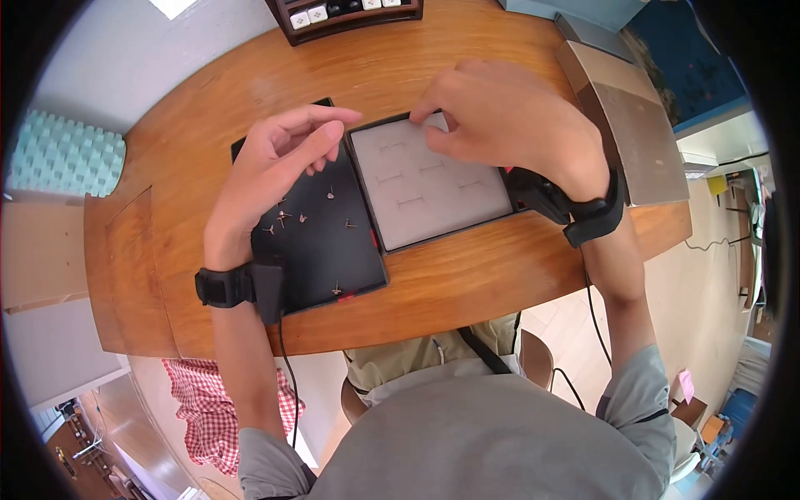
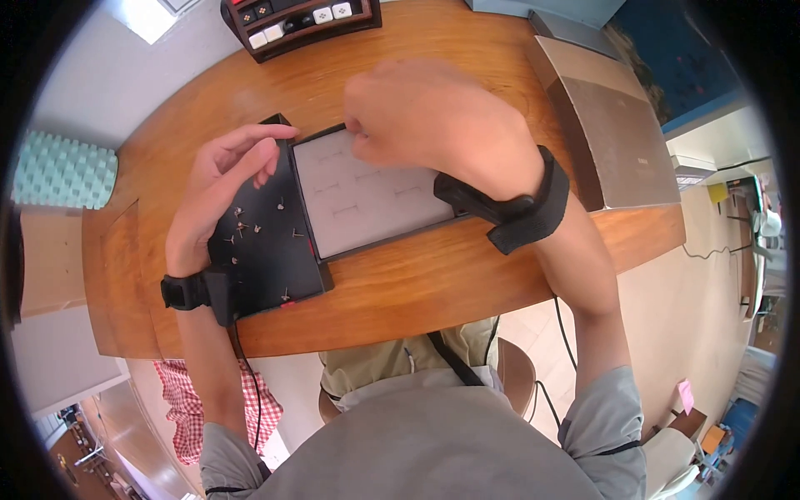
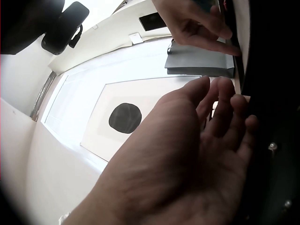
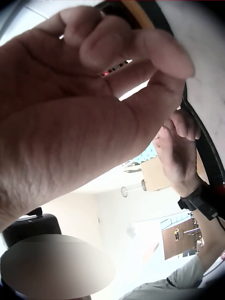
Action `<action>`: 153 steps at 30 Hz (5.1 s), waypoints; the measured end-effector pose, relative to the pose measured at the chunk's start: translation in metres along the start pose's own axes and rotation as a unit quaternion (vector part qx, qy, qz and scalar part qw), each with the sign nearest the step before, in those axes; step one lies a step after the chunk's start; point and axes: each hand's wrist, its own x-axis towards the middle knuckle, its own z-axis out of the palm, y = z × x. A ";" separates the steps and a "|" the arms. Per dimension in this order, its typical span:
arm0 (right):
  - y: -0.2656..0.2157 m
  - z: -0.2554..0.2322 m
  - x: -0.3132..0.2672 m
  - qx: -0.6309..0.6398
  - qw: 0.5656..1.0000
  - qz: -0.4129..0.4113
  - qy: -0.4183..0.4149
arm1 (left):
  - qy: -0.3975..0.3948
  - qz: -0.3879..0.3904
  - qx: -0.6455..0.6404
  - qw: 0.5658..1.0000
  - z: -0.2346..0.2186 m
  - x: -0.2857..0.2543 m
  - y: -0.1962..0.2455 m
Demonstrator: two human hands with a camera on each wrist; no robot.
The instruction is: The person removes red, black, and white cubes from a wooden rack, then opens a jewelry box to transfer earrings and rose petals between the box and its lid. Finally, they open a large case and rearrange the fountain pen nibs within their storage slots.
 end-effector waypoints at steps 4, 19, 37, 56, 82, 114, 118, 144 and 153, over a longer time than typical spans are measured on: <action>-0.005 -0.002 0.003 -0.002 0.999 0.027 -0.042 | 0.002 -0.003 -0.006 1.000 0.002 0.001 -0.003; 0.001 0.000 0.003 0.010 0.999 0.015 0.031 | -0.002 0.009 -0.007 1.000 0.001 0.002 -0.002; 0.014 -0.022 0.010 0.104 0.992 -0.032 0.067 | -0.005 -0.010 -0.001 1.000 0.002 -0.007 0.005; -0.001 -0.078 -0.018 0.176 0.984 0.001 -0.030 | 0.407 -0.102 -0.079 0.904 -0.173 -0.163 -0.079; 0.014 0.020 -0.012 0.066 0.993 -0.057 0.078 | 0.136 -0.091 0.406 0.899 -0.097 -0.132 -0.061; 0.005 0.030 -0.014 0.093 0.981 -0.122 0.117 | 0.056 0.108 0.025 0.992 0.019 0.045 -0.006; -0.001 0.017 -0.009 0.073 0.993 -0.083 0.048 | 0.060 0.091 0.059 0.992 0.020 0.045 -0.007; 0.004 -0.001 0.006 0.085 0.990 0.013 -0.108 | 0.034 0.184 0.088 0.978 0.031 0.049 -0.018; 0.032 -0.010 0.017 0.166 0.981 -0.081 0.058 | 0.054 0.200 0.038 0.978 0.036 0.049 -0.018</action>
